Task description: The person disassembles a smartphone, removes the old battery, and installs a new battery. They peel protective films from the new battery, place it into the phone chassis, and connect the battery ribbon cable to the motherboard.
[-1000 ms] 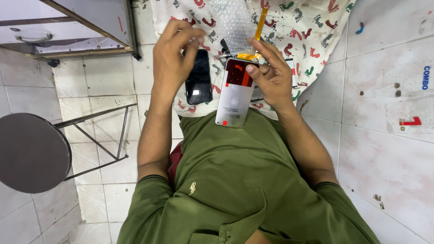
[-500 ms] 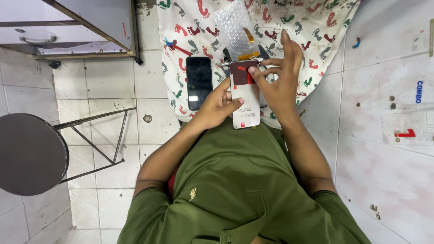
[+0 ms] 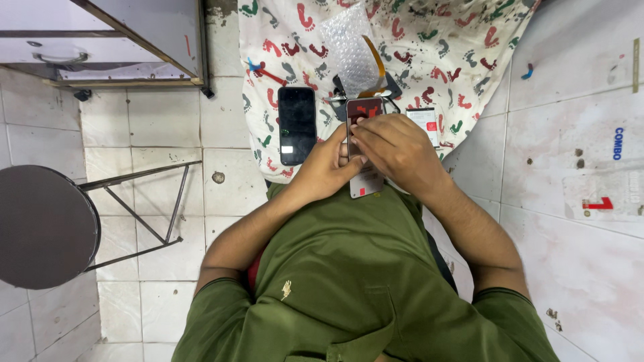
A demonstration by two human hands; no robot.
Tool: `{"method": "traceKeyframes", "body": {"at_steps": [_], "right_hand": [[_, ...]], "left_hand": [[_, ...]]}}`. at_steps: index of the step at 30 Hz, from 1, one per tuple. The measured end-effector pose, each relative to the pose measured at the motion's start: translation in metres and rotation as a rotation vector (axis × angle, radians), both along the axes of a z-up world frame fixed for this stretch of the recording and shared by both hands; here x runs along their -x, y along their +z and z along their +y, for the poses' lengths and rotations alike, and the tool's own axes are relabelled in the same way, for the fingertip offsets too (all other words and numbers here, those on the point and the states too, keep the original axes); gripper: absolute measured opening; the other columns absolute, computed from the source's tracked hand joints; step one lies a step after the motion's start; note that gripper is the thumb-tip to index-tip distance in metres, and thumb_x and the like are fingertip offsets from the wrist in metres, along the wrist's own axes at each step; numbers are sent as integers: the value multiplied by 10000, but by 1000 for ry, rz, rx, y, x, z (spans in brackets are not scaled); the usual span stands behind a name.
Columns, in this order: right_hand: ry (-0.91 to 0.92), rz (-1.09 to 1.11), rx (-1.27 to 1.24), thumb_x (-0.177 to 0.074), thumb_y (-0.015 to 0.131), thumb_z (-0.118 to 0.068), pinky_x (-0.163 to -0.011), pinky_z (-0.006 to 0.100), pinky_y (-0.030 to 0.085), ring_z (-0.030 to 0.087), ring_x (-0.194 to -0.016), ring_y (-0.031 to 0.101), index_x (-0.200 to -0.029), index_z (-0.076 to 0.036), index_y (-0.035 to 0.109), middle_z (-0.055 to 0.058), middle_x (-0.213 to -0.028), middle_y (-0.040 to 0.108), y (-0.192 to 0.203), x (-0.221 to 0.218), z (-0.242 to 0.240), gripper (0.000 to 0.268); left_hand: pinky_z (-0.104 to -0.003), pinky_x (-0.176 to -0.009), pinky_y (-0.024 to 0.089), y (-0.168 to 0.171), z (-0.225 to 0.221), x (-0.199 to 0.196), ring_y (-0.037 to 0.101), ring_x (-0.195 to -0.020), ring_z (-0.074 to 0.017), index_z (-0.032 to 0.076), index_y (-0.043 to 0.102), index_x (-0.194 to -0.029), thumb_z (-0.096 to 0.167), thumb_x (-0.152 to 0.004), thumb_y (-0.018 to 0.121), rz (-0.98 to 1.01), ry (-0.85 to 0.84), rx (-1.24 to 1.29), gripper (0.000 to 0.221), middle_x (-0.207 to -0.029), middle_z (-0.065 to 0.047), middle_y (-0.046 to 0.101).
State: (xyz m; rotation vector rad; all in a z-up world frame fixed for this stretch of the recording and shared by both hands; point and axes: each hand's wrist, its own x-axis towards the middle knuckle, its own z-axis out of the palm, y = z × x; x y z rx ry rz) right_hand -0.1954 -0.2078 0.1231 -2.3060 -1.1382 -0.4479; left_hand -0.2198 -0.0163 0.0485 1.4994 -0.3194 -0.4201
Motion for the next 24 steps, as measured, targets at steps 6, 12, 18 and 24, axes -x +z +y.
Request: {"method": "traceKeyframes", "body": {"at_steps": [6, 12, 18, 24], "right_hand": [[15, -40, 45, -875, 785, -38, -918, 382, 567, 284, -1019, 695, -1118, 33, 727, 130, -1098, 703, -2, -1, -1, 260], [7, -102, 37, -896, 803, -56, -892, 377, 565, 278, -992, 692, -1091, 52, 710, 133, -1072, 690, -14, 0, 0, 241], [12, -26, 136, -883, 812, -97, -783, 394, 525, 282, -870, 644, -1046, 25, 696, 127, -992, 666, -22, -7, -5, 235], [20, 113, 34, -901, 798, -106, -833, 375, 530, 270, -943, 658, -1127, -5, 707, 106, -1073, 682, -22, -9, -7, 265]], "left_hand": [[-246, -702, 565, 2, 0, 2, 721, -853, -79, 3, 394, -1445, 36, -958, 653, -74, 18, -99, 553, -1046, -71, 750], [-245, -692, 559, 5, -2, 1, 711, -789, -64, 12, 391, -1457, 20, -926, 622, 17, 4, -92, 579, -960, -66, 775], [-239, -716, 558, 1, -4, 3, 720, -805, -75, 19, 330, -1497, 23, -921, 639, 68, -9, -92, 654, -984, -63, 769], [-248, -739, 579, 0, 1, 0, 741, -866, -84, 23, 333, -1524, 26, -942, 646, 75, 35, -37, 661, -1042, -48, 761]]}}
